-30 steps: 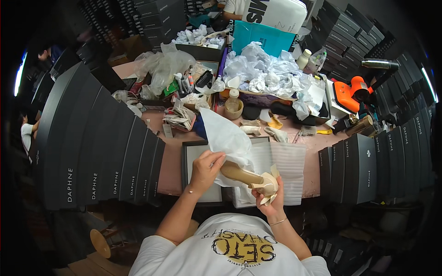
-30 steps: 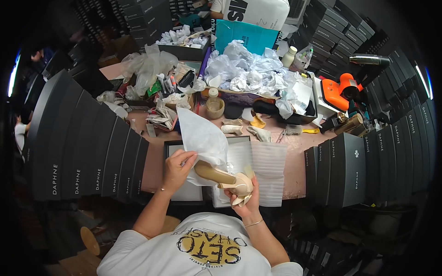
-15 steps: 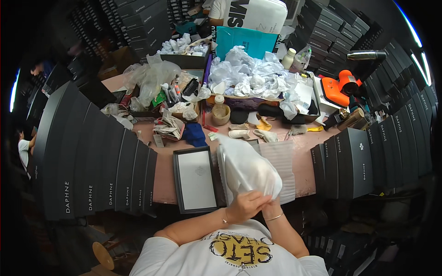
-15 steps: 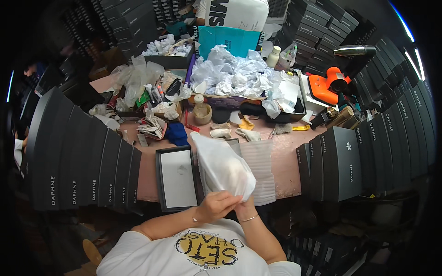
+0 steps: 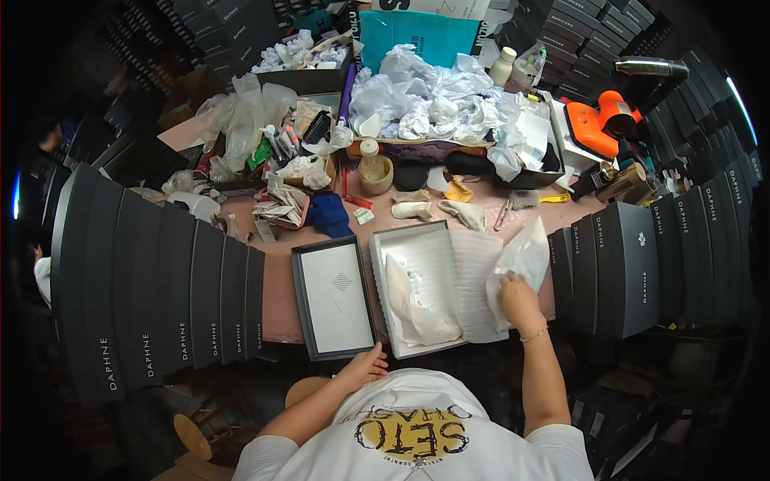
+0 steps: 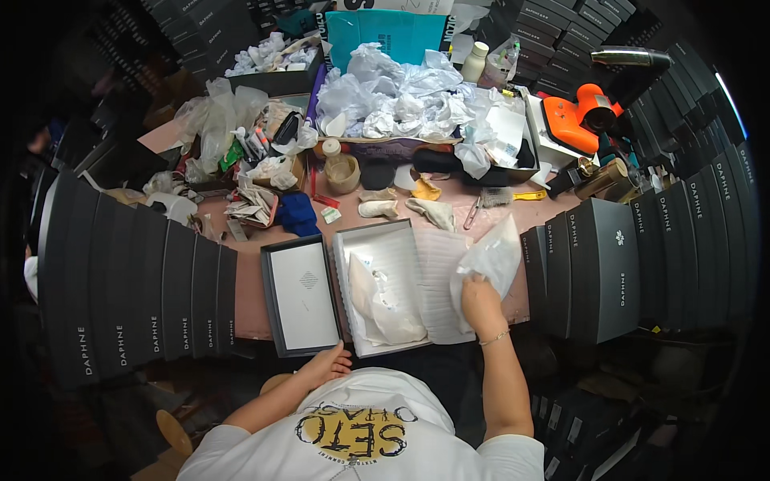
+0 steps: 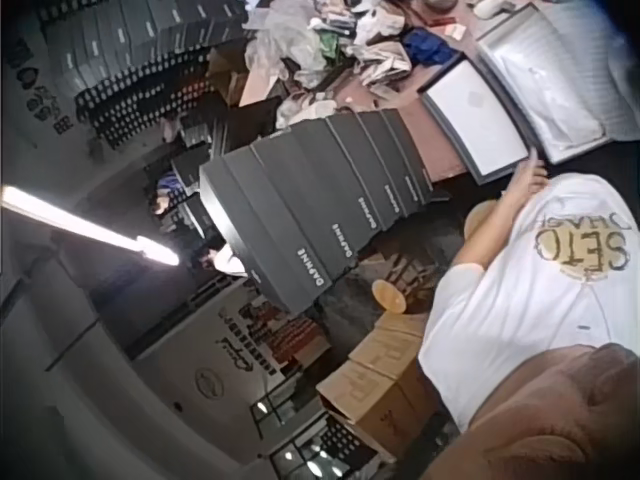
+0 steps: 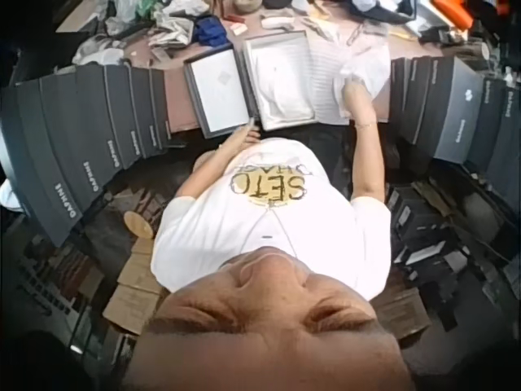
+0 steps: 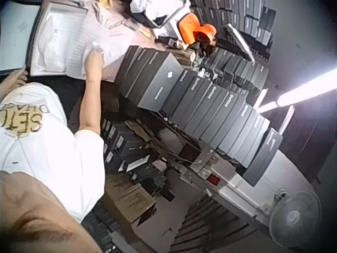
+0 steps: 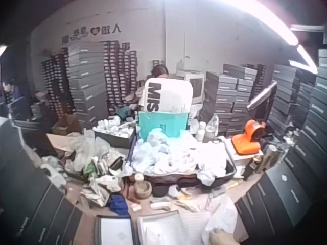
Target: Packaging high-heeled shoes into boxes using tissue paper and protective sleeves.
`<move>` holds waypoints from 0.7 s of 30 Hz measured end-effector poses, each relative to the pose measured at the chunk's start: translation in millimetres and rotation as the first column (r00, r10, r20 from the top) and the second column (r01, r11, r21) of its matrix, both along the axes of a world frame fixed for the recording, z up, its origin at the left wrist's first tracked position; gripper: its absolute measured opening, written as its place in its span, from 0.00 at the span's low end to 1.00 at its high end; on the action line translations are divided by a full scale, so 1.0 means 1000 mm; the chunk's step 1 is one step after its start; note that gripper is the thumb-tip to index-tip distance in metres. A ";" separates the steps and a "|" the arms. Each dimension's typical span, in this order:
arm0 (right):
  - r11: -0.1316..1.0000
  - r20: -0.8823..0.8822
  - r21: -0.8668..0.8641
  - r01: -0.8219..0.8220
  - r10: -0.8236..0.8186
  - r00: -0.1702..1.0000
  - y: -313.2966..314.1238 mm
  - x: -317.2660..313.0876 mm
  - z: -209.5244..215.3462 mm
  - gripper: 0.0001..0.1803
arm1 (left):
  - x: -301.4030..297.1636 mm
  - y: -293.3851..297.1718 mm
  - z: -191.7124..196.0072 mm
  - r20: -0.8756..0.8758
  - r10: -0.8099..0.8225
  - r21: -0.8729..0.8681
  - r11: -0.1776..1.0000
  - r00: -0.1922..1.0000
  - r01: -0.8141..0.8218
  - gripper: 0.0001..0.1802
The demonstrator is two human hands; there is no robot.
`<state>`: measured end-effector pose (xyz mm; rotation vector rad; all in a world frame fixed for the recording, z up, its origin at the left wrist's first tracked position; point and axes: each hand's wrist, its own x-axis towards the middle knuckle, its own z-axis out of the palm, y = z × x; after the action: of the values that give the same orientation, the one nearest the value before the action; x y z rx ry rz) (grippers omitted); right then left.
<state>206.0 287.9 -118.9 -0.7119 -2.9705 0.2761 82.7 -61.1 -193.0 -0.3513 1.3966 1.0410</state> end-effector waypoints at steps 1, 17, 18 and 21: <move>0.970 0.221 -0.240 0.027 0.028 0.975 -0.026 -0.029 0.049 0.10 | 0.007 -0.005 -0.009 0.199 0.304 -0.078 0.952 0.932 -0.295 0.23; 0.796 -0.124 -0.594 -0.114 0.050 0.991 -0.120 -0.034 -0.115 0.18 | 0.014 0.064 0.052 -0.976 0.002 -0.181 0.557 -0.219 0.810 0.11; 0.769 -0.142 -0.617 -0.168 0.101 0.985 -0.115 -0.032 -0.115 0.17 | 0.007 0.066 0.052 -0.993 0.025 -0.083 0.528 -0.113 0.845 0.10; 0.901 -0.069 -0.424 -0.097 0.074 0.995 -0.078 -0.039 -0.025 0.23 | -0.020 0.048 0.037 -0.994 0.089 0.103 0.729 0.056 0.677 0.10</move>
<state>166.5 209.6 -143.9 -0.5926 -2.9182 0.9600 62.9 -13.5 -155.8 1.4633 2.0350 1.2566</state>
